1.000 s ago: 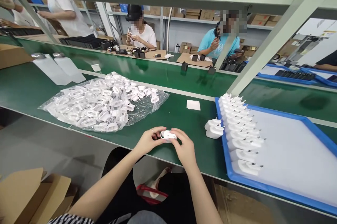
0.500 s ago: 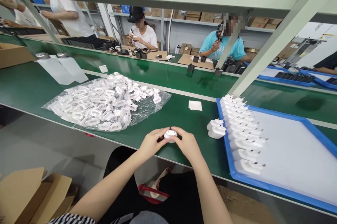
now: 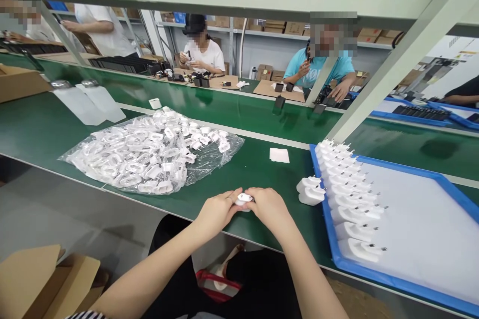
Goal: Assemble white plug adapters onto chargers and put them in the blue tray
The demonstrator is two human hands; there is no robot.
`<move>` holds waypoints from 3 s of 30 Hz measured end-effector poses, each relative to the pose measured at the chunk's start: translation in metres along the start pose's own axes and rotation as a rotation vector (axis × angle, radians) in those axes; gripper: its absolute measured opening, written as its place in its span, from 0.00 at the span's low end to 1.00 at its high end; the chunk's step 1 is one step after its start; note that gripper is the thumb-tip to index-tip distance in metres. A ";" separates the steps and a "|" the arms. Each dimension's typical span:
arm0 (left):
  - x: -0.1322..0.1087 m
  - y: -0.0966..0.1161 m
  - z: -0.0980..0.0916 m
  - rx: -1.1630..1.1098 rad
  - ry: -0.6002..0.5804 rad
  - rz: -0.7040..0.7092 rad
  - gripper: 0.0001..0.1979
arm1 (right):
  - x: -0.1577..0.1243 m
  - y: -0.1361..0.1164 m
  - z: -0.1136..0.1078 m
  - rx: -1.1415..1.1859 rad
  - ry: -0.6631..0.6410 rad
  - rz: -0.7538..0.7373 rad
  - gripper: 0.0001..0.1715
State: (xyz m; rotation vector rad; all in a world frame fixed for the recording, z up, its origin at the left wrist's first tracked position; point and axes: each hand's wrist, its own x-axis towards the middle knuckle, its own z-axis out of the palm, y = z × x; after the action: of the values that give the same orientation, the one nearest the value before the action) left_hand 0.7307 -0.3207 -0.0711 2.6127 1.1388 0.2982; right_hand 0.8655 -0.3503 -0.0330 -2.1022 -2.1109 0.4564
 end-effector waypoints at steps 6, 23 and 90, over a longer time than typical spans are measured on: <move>-0.001 0.004 0.004 0.024 0.024 -0.042 0.19 | 0.002 -0.005 -0.006 -0.104 -0.062 -0.036 0.06; 0.011 -0.007 -0.019 -0.061 -0.091 0.113 0.17 | -0.001 -0.002 -0.003 -0.025 -0.070 -0.049 0.04; 0.124 0.058 0.033 -0.214 -0.122 0.283 0.55 | -0.124 0.051 0.020 0.367 -0.085 0.227 0.25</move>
State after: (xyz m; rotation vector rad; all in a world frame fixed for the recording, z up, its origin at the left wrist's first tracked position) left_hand 0.8629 -0.2728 -0.0735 2.5563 0.6573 0.2941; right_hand 0.9106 -0.4767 -0.0519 -2.1351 -1.6707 0.8981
